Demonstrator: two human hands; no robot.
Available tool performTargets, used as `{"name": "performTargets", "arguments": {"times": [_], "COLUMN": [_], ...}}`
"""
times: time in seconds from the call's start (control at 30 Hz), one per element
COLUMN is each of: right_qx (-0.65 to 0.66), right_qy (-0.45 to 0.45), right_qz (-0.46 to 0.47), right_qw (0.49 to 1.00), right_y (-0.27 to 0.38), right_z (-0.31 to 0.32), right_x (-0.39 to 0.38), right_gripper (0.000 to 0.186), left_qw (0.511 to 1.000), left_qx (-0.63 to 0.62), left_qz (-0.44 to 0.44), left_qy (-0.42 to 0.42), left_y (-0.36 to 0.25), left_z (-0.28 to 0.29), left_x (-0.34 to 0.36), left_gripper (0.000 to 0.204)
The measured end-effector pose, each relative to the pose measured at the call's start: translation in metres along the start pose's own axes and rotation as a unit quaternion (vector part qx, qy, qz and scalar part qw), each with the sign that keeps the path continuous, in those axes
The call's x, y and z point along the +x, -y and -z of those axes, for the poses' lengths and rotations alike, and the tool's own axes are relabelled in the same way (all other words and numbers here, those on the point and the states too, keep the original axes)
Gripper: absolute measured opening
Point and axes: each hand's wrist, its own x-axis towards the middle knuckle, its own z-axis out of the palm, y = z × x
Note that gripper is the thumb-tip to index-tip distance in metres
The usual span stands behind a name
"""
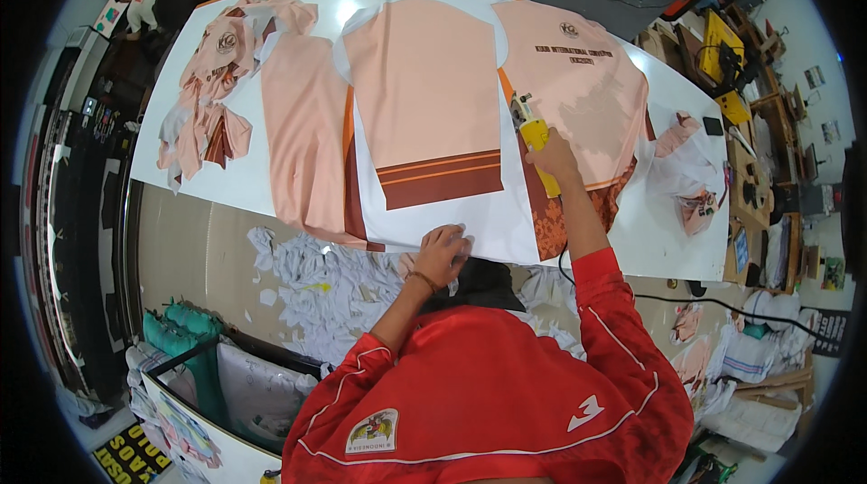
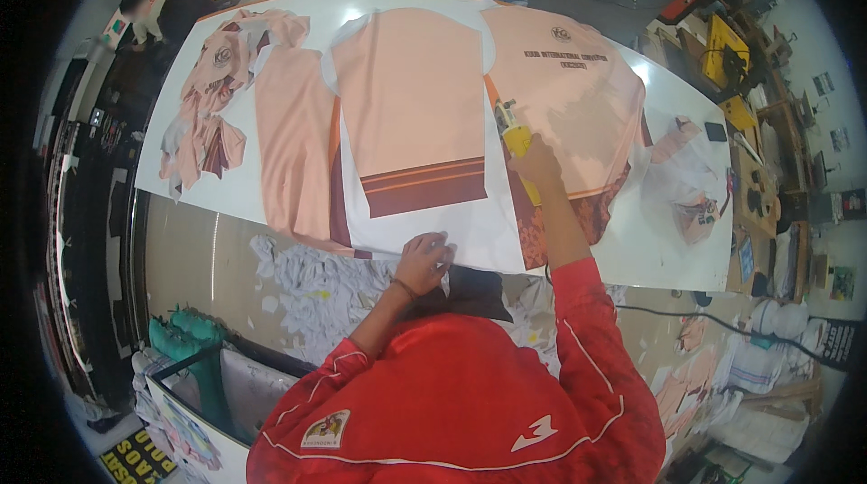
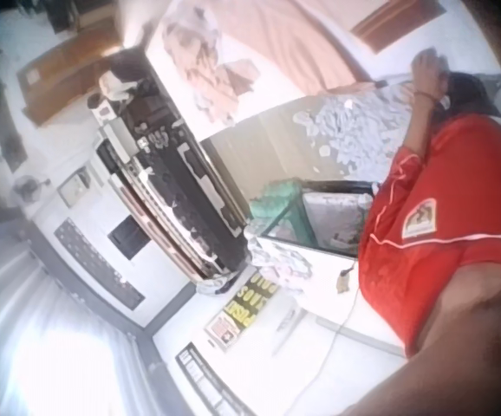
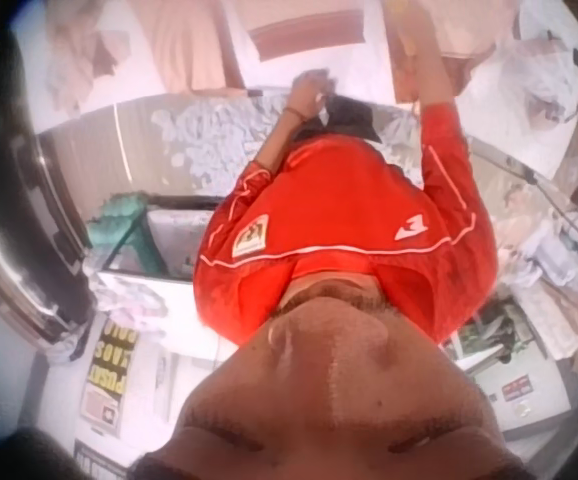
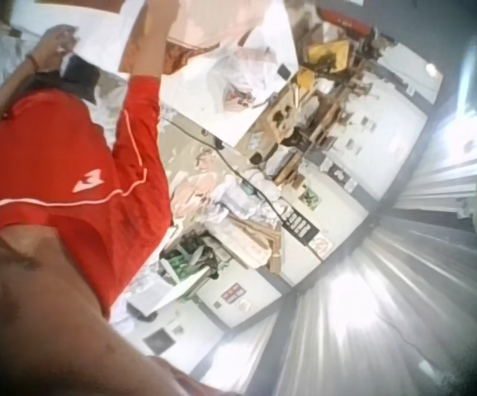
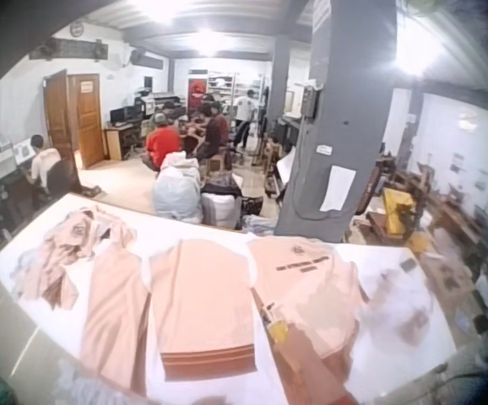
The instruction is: The person uses a yellow electric fabric cutter to cut a large piece of peach-colored fabric on a white table. They repeatedly reposition the fabric and guide the cutter along its edges to separate sections.
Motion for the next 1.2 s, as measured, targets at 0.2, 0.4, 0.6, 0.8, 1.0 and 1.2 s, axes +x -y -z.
{"name": "performTargets", "arguments": {"times": [0.2, 0.4, 0.6, 0.8, 1.0, 1.2], "right_qx": [0.01, 0.036, 0.045, 0.054, 0.042, 0.042], "right_qy": [0.011, 0.008, -0.029, -0.017, -0.021, 0.024], "right_qz": [0.0, 0.017, 0.008, 0.008, -0.003, 0.004], "right_qw": [1.0, 0.999, 0.999, 0.998, 0.999, 0.999], "right_y": [0.029, 0.042, 0.054, 0.062, 0.068, 0.066], "right_z": [0.009, 0.009, 0.005, 0.008, 0.011, 0.015], "right_x": [0.048, 0.095, 0.12, 0.129, 0.136, 0.131], "right_gripper": [0.08, 0.08, 0.075, 0.073, 0.074, 0.082], "left_qw": [0.999, 0.998, 0.998, 0.996, 0.994, 0.992], "left_qx": [-0.009, 0.011, 0.013, 0.019, 0.035, 0.082], "left_qz": [0.038, 0.058, 0.064, 0.083, 0.1, 0.099], "left_qy": [0.008, 0.022, -0.001, -0.004, -0.014, -0.012], "left_y": [-0.01, -0.015, -0.02, -0.023, -0.025, -0.021], "left_z": [0.003, 0.004, 0.004, 0.003, -0.001, -0.005], "left_x": [0.001, 0.006, 0.009, 0.011, 0.017, 0.03], "left_gripper": [0.035, 0.037, 0.037, 0.037, 0.036, 0.024]}}
